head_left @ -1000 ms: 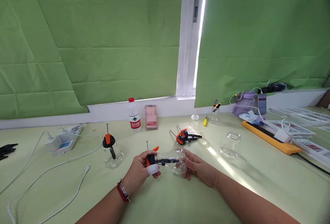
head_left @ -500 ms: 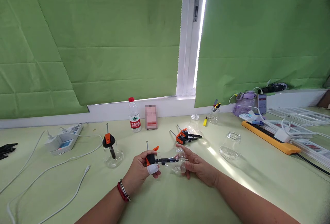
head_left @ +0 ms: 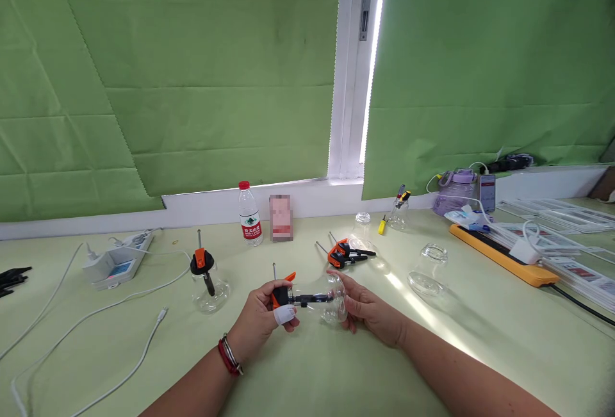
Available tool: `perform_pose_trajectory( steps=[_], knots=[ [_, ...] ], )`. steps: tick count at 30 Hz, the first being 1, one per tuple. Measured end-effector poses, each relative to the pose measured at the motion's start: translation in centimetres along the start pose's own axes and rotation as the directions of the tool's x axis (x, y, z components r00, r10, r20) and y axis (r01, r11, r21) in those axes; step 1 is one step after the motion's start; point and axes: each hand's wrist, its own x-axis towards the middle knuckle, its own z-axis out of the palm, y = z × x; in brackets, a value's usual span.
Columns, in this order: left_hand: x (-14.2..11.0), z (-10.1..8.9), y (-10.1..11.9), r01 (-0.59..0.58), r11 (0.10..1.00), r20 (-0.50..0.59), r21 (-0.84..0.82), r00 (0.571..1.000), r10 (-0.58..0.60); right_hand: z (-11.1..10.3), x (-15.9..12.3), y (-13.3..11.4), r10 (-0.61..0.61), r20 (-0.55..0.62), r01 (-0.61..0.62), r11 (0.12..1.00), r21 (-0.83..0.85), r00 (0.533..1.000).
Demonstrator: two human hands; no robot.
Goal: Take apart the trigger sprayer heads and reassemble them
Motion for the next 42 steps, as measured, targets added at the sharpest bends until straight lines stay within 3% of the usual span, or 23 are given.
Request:
perform_pose_trajectory(
  steps=[42],
  knots=[
    [0.11,-0.34,-0.56,0.001,1.0,0.021,0.027,1.0,-0.001,0.22,0.24,0.05,0.04,-0.036,-0.041,0.999,-0.011,0.999]
  ],
)
